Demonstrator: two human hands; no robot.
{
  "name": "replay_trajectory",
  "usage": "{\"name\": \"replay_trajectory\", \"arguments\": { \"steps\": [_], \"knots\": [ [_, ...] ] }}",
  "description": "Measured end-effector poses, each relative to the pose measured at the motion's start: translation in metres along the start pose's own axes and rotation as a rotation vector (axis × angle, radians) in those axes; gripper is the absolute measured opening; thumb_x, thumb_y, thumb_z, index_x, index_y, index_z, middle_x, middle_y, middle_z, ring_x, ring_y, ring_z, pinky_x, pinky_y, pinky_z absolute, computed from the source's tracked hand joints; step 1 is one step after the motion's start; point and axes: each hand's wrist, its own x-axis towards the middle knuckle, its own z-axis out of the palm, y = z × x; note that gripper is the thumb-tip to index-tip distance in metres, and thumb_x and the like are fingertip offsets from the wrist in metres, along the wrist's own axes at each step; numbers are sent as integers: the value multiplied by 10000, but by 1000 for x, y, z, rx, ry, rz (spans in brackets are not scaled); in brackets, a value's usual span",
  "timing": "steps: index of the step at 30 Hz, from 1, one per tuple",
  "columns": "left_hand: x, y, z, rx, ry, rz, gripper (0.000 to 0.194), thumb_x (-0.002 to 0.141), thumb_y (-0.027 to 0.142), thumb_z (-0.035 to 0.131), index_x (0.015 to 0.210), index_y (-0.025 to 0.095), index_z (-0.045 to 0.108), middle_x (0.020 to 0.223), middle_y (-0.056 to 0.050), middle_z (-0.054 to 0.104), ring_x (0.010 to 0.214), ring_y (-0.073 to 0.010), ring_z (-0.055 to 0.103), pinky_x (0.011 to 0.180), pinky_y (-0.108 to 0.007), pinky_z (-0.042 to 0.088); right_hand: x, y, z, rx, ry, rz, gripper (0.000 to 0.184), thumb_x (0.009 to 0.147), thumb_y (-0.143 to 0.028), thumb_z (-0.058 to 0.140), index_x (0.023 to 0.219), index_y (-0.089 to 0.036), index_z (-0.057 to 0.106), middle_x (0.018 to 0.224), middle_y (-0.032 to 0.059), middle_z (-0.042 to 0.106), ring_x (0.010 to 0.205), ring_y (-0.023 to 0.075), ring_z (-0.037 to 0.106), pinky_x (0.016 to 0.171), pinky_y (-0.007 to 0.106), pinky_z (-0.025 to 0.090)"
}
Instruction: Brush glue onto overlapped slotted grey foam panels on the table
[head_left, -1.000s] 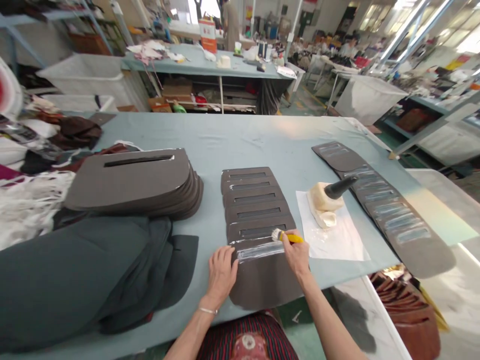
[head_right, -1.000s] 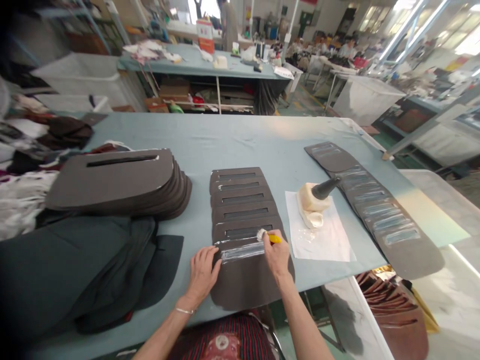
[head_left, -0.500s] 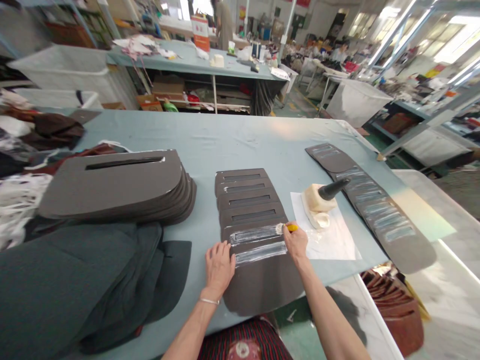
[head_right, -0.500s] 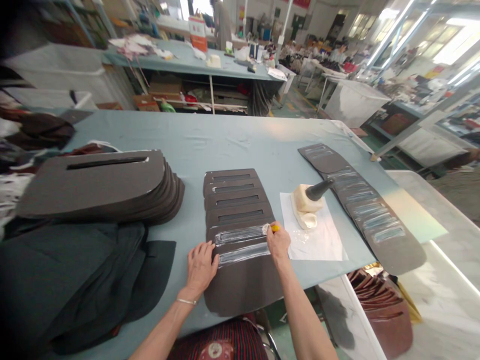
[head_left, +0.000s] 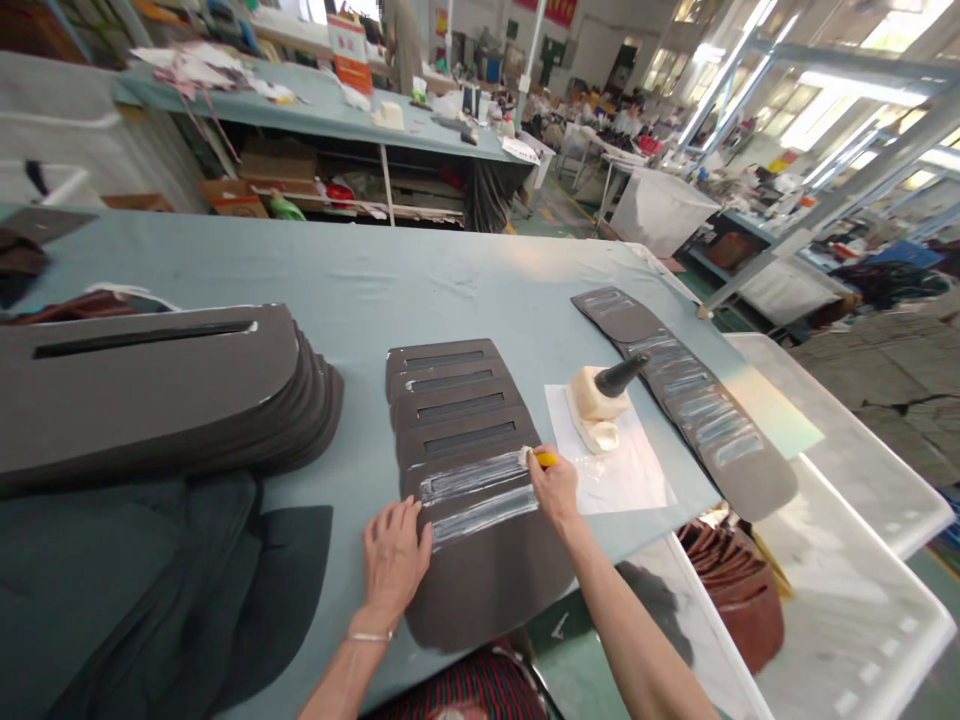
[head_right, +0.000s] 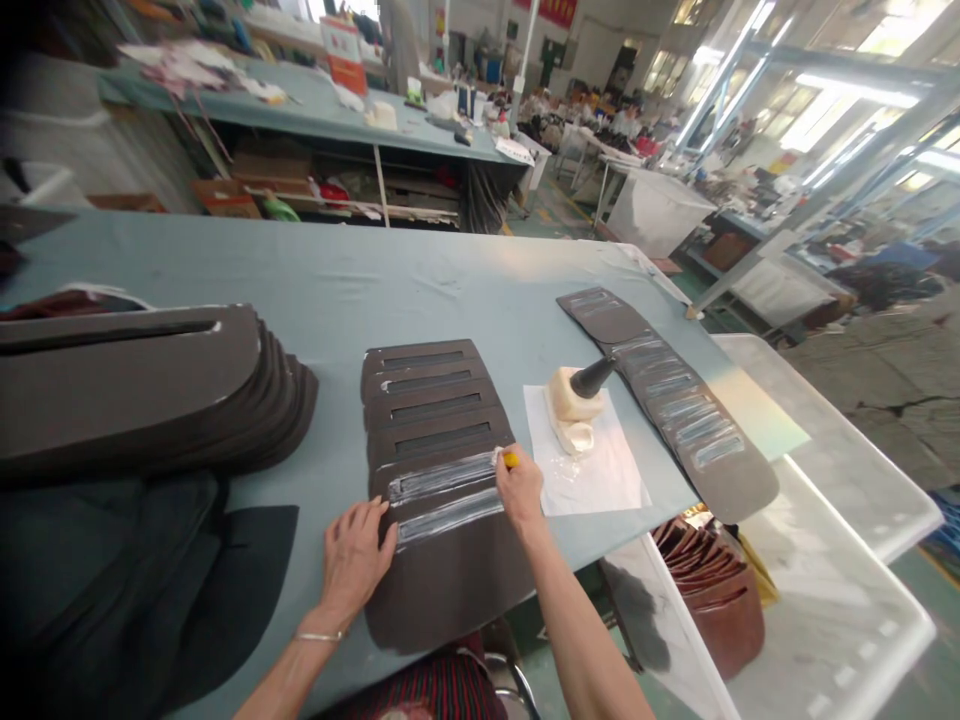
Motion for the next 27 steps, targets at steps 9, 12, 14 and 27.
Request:
{"name": "replay_trajectory", "arguments": {
  "steps": [9, 12, 14, 27],
  "knots": [
    [1, 0, -2, -99, -15, -89, 322, 873, 286, 453, 1172, 195, 535, 1210, -102, 578, 1124, -256, 492, 953, -445, 382, -14, -33, 9, 136, 10, 17, 326, 864, -472, 455, 791, -199, 618, 607, 0, 588, 531, 137, 511, 553, 237, 375],
    [-1, 2, -9, -191, 13, -163, 350, 891, 303, 423, 1214, 187, 493, 1189, -102, 566, 1100, -231, 510, 912, -415, 423, -37, -75, 26, 301, -119, -48, 278, 870, -444, 489, 804, -205, 616, 653, 5, 609, 561, 134, 531, 578, 234, 399],
    [-8, 5, -12, -208, 20, -139, 324, 898, 292, 404, 1184, 188, 518, 1182, -103, 565, 1092, -224, 519, 907, -408, 429, -57, -102, 41, 363, -187, -96, 257, 882, -416, 480, 815, -209, 618, 683, 12, 624, 585, 137, 547, 602, 237, 414],
    [-34, 11, -4, -65, -63, 66, 337, 902, 248, 398, 1198, 204, 552, 1238, -98, 587, 1188, -262, 484, 969, -439, 376, -15, 5, -23, 135, -22, 87, 313, 826, -473, 505, 788, -201, 655, 576, -2, 601, 508, 142, 523, 530, 245, 405]
  ]
}}
